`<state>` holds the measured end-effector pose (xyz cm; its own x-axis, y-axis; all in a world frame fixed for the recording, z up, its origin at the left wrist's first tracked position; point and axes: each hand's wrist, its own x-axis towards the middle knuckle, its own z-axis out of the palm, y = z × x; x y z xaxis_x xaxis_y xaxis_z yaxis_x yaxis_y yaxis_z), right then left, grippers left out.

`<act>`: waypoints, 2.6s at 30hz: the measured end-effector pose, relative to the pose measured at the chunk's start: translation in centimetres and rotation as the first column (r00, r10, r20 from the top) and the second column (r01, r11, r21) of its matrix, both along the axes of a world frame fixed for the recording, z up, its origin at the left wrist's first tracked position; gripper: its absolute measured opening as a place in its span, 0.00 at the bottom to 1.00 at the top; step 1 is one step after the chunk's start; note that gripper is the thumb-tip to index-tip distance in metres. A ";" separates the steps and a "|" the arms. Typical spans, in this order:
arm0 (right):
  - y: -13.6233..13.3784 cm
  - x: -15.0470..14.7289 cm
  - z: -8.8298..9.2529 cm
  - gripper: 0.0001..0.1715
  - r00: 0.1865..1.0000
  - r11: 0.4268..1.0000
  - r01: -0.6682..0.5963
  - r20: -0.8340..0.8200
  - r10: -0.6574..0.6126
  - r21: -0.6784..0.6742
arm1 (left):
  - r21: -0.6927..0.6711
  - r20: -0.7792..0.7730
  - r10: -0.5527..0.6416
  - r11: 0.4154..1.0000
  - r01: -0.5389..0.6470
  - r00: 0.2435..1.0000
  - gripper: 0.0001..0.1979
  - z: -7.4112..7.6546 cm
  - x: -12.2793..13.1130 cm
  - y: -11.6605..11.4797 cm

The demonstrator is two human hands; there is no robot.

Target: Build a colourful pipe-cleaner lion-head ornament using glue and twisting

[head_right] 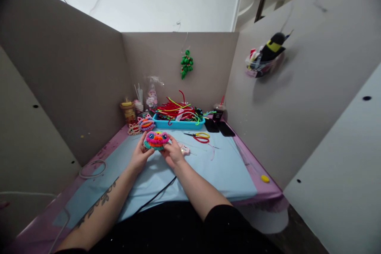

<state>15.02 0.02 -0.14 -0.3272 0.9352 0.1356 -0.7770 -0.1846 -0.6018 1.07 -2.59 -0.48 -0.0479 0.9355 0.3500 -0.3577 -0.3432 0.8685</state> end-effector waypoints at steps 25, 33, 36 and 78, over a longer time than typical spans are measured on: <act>0.3 -0.1 -0.5 0.31 0.999 0.999 0.031 -0.022 -0.032 -0.025 | -0.013 -0.046 0.032 0.999 -0.032 0.998 0.50 -0.4 -0.1 0.4; 0.0 0.0 -0.1 0.33 0.999 0.999 0.039 -0.005 -0.039 -0.035 | -0.029 -0.061 0.052 0.998 -0.054 0.997 0.49 -0.2 0.0 0.3; -0.1 0.0 -0.1 0.32 0.999 0.998 0.038 -0.002 -0.039 -0.041 | -0.031 -0.057 0.044 0.998 -0.046 0.997 0.48 -0.1 0.0 0.1; 0.3 0.0 -0.6 0.34 0.997 0.997 0.064 0.034 -0.063 -0.034 | -0.176 0.095 0.081 0.982 -0.064 0.992 0.43 0.2 -0.2 0.2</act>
